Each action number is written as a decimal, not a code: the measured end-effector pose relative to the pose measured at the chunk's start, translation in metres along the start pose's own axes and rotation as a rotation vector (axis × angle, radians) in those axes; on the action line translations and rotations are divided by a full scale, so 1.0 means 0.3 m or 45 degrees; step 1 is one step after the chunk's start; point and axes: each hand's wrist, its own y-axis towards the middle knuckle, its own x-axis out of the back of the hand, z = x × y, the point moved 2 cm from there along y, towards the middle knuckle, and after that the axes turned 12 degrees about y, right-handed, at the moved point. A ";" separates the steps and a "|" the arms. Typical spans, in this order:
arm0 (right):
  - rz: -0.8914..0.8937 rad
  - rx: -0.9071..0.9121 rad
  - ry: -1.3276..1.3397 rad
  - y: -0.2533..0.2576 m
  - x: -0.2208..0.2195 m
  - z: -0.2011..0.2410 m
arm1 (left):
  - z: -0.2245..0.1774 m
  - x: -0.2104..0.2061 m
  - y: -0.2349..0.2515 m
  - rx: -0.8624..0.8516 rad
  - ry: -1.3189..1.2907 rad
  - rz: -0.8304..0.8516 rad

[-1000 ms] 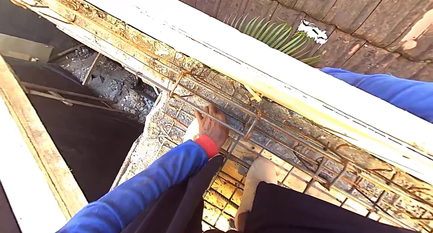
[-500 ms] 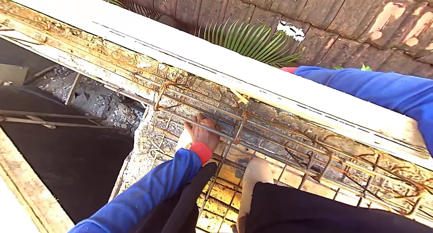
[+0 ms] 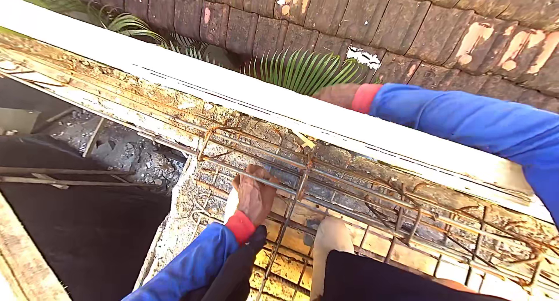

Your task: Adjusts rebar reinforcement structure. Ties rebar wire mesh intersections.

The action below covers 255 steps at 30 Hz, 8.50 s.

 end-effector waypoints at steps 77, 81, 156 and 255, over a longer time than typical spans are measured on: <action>-1.065 -0.390 2.820 -0.038 -0.698 0.947 | 0.210 -0.072 -0.058 0.155 -1.044 0.625; -0.783 -0.339 2.136 -0.096 -0.746 0.948 | 0.272 -0.067 -0.196 0.058 -0.950 0.672; -1.730 -0.222 3.244 -0.171 -0.689 0.616 | 0.151 -0.212 -0.235 0.113 -1.222 0.623; -0.834 -0.586 1.266 -0.331 -0.776 0.781 | -0.082 -0.138 -0.168 -0.235 -0.497 0.471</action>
